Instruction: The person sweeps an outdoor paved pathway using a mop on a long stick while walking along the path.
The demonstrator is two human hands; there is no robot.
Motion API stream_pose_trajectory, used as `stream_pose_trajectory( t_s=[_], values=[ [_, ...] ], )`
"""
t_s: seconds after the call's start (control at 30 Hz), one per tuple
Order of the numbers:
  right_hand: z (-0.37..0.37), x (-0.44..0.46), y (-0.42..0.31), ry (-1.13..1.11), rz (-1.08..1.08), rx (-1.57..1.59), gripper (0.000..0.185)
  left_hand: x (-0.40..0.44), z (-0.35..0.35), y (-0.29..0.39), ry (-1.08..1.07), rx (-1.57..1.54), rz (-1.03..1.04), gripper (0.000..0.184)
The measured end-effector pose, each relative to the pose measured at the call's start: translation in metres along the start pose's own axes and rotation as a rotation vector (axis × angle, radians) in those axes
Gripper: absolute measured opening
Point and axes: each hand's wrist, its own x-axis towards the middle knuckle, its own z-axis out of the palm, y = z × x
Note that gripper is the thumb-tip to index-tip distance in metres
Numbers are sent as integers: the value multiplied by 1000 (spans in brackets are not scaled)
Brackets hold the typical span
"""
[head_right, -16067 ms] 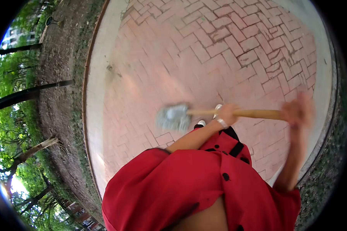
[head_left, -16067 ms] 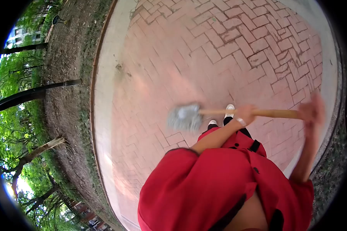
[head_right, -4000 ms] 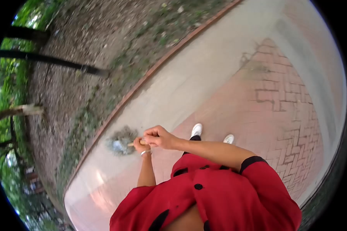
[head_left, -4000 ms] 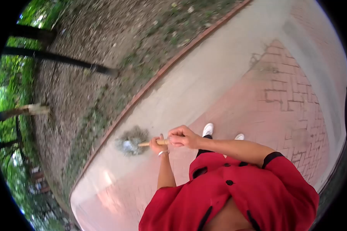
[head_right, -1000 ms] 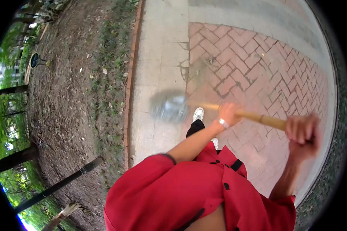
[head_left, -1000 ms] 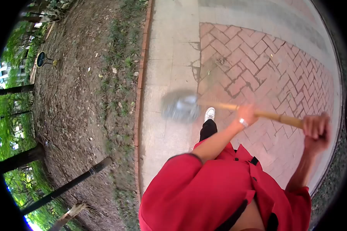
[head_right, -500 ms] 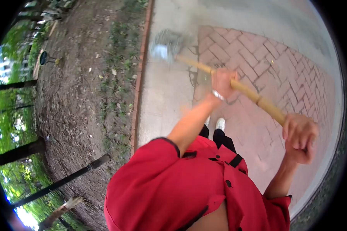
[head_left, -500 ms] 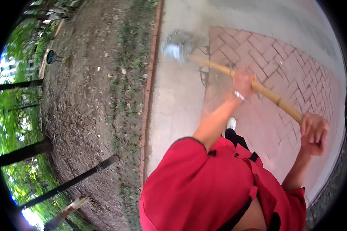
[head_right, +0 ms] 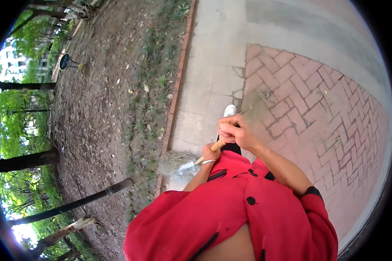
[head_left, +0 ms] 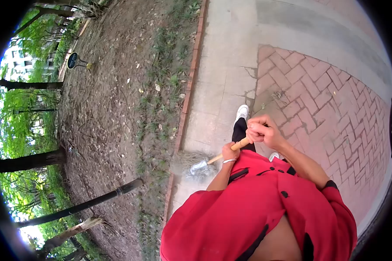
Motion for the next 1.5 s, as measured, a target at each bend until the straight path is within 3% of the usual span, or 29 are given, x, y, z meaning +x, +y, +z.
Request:
stream_pose_trajectory(
  t_s=[0.03, 0.13, 0.2, 0.3, 0.37, 0.43, 0.47, 0.53, 0.6, 0.73, 0.83, 0.97, 1.03, 1.07, 1.1, 1.13, 1.17, 1.2, 1.33, 1.37, 1.4, 1.43, 1.5],
  values=[
    [-5, 16, -7, 5, 12, 8, 31, 18, -4, 5, -10, 2, -12, 29],
    [-49, 39, -30, 374, -129, 52, 32, 90, -12, 71, -175, -111, 194, 9],
    [-64, 44, -90, 580, -304, -90, 35, 145, -10, 129, -293, -150, 397, 13],
    [-61, 52, -177, 454, -518, -40, 34, 215, -6, 227, -270, -264, 576, 3],
    [-53, 69, -190, 541, -582, -157, 33, 263, 16, 261, 7, -229, 804, 4],
    [-47, 93, -184, 612, -648, -277, 32, 309, 4, 286, 9, -323, 823, 3],
    [-45, 112, -167, 637, -694, -555, 32, 339, 0, 289, -99, -417, 850, 5],
    [-35, 129, -160, 603, -668, -683, 30, 369, -8, 302, -189, -512, 892, 8],
    [-40, 122, -178, 531, -759, -627, 30, 376, -17, 318, 105, -488, 1064, 11],
    [-49, 49, -233, 458, -852, -547, 30, 317, -58, 353, 149, -518, 999, 16],
    [-62, 3, -270, 233, -772, -415, 33, 252, -84, 351, 197, -439, 975, 21],
    [-69, -14, -266, 87, -623, -121, 38, 188, -96, 306, 29, -400, 949, 20],
    [-68, 22, -250, -97, -496, -4, 33, 167, -113, 283, -56, -285, 823, 19],
    [-72, 34, -231, -34, -455, 69, 27, 162, -101, 259, -54, -241, 720, 18],
    [-74, 54, -213, 35, -403, 130, 40, 162, -85, 228, -50, -199, 619, 17],
    [-83, 68, -188, 91, -310, 172, 36, 162, -77, 202, -91, -129, 561, 6],
    [-72, 89, -172, 287, -238, 235, 34, 164, -72, 177, -131, -61, 496, 13],
    [-81, 108, -138, 146, -241, 228, 33, 166, -66, 155, -148, -51, 422, 13],
    [-69, 145, -129, 229, -101, 66, 32, 194, -39, 122, -240, -166, 202, 13],
    [-73, 151, -135, 269, -91, 59, 33, 207, -41, 141, -239, -134, 268, 13],
    [-89, 151, -147, 393, -211, -202, 32, 221, -38, 162, -252, -97, 327, 14],
    [-95, 151, -165, 519, -259, -49, 30, 240, -38, 188, -351, -34, 352, 15],
    [-112, 140, -209, 535, -422, -84, 32, 275, -18, 236, -305, -205, 620, 16]
  ],
)
